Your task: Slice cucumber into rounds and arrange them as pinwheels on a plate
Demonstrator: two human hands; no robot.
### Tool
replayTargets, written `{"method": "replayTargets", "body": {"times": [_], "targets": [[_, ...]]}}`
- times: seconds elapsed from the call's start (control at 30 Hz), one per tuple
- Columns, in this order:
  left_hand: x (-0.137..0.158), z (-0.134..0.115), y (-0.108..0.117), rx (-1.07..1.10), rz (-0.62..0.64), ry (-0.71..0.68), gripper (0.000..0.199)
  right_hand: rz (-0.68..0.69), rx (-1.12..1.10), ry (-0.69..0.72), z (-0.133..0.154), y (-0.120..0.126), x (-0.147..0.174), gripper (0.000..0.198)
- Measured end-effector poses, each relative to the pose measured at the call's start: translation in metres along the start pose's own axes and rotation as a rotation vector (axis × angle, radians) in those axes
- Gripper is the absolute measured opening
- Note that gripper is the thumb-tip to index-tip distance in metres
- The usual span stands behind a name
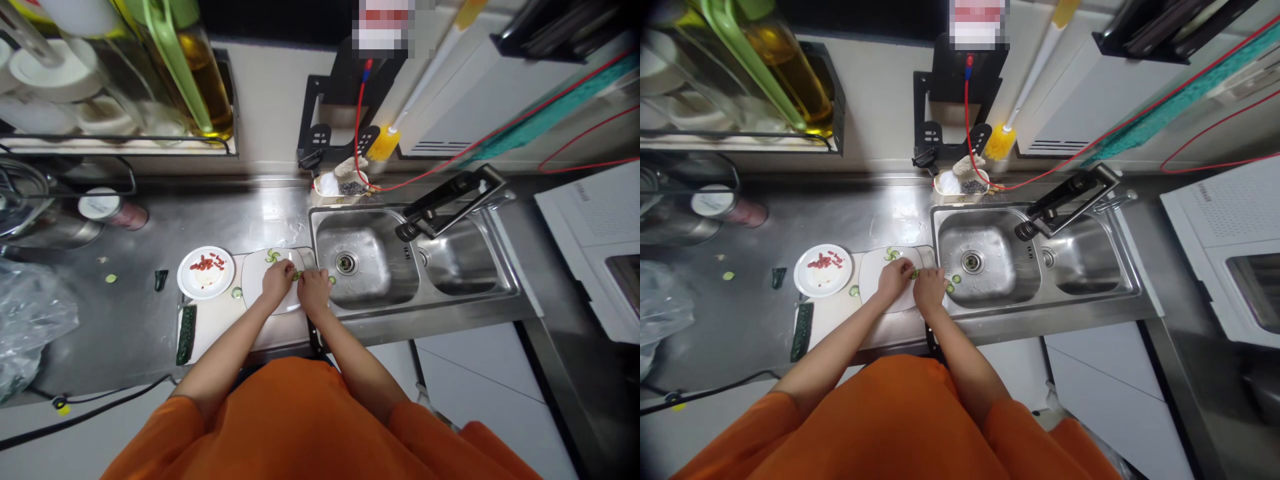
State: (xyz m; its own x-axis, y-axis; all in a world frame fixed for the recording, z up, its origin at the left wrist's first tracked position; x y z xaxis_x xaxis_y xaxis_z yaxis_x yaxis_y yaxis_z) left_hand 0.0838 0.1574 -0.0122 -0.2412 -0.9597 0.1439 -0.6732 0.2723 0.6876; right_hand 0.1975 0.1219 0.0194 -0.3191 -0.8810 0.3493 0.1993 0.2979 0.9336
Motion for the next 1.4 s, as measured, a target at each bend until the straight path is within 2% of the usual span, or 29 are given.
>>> {"method": "replayTargets", "body": {"times": [0.23, 0.57, 0.7, 0.8, 0.93, 1.03, 1.1, 1.23, 1.4], "targets": [[-0.001, -0.001, -0.001, 0.006, 0.033, -0.011, 0.015, 0.001, -0.047, 0.033, -0.002, 0.002, 0.003, 0.026], [0.001, -0.002, 0.002, 0.061, 0.011, 0.011, 0.016, -0.002, -0.102, 0.059, -0.010, 0.006, 0.007, 0.027], [0.002, -0.004, 0.007, 0.108, -0.036, 0.007, 0.014, -0.022, -0.124, 0.057, -0.012, 0.009, 0.009, 0.026], [0.007, -0.005, 0.023, 0.127, -0.119, 0.006, 0.014, -0.021, -0.127, 0.053, -0.015, 0.012, 0.012, 0.024], [0.032, 0.010, 0.064, 0.082, -0.269, 0.063, 0.017, -0.006, -0.119, 0.080, -0.015, 0.014, 0.018, 0.023], [0.068, 0.037, 0.096, 0.029, -0.382, 0.155, 0.021, 0.007, -0.112, 0.137, -0.010, 0.011, 0.027, 0.021], [0.093, 0.057, 0.109, -0.043, -0.408, 0.214, 0.022, 0.013, -0.107, 0.186, -0.004, 0.008, 0.035, 0.020], [0.129, 0.084, 0.114, -0.217, -0.392, 0.293, 0.025, 0.049, -0.080, 0.278, 0.008, -0.003, 0.049, 0.021], [0.134, 0.090, 0.096, -0.237, -0.334, 0.304, 0.031, 0.076, -0.047, 0.344, 0.021, -0.011, 0.058, 0.022]]}}
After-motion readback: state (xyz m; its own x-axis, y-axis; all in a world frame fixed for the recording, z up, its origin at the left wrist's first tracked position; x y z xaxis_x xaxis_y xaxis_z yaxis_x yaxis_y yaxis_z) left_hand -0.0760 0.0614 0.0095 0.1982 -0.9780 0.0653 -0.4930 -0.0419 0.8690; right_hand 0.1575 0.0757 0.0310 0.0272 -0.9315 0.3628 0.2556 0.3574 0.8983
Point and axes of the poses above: each hand's wrist, its own x-axis away from the middle knuckle, its own y-axis out of the back of the hand, z = x × y, the point moved 8 cm from there along -x, towards the middle knuckle, and after that the axes turned 13 degrees about -y, right-handed, at the moved point
